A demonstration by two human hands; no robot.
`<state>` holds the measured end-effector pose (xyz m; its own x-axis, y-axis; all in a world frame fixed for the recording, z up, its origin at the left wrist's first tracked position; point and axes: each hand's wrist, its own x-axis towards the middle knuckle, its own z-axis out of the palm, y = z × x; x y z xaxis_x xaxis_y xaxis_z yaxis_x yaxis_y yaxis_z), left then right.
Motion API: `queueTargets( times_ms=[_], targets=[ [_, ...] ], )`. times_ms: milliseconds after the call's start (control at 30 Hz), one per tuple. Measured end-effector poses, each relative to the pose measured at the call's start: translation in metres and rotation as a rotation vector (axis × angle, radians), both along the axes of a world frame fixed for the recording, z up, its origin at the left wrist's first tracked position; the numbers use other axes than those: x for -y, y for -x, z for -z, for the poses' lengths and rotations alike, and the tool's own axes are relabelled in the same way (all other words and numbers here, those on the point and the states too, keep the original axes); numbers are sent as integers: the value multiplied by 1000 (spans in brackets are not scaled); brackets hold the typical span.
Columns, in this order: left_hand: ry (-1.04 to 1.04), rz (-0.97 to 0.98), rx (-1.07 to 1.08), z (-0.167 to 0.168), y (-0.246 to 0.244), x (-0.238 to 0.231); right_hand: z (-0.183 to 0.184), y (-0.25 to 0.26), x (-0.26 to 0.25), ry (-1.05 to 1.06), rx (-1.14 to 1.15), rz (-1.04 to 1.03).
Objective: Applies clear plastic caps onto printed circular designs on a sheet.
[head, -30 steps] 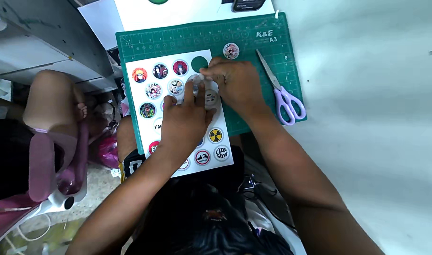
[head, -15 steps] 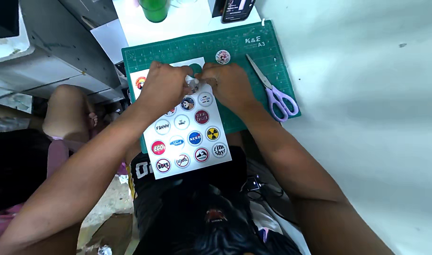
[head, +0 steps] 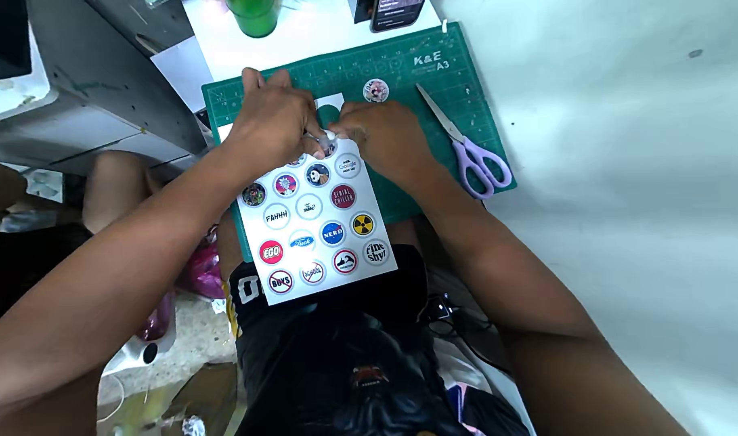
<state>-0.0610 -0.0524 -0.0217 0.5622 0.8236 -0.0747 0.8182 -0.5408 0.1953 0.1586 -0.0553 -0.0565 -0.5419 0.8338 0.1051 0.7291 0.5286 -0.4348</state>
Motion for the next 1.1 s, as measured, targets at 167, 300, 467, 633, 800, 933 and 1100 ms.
queueTargets(
  times_ms=[167,300,467,633,800,933,1100],
  targets=[
    [-7,65,93,10,12,-4,-3,-4,-7,70,7,4],
    [-10,106,130,15,14,-9,2,-6,-8,29,-27,-1],
    [-31,108,121,14,14,-7,-3,-3,-2,60,13,35],
    [-42,61,91,12,14,-6,-2,2,10,29,53,95],
    [-28,4,89,10,10,-1,0,13,34,-40,89,257],
    [-36,-3,87,10,10,0,-1,23,52,-91,98,349],
    [-32,-22,92,9,8,0,-2,32,60,-101,155,431]
  ],
)
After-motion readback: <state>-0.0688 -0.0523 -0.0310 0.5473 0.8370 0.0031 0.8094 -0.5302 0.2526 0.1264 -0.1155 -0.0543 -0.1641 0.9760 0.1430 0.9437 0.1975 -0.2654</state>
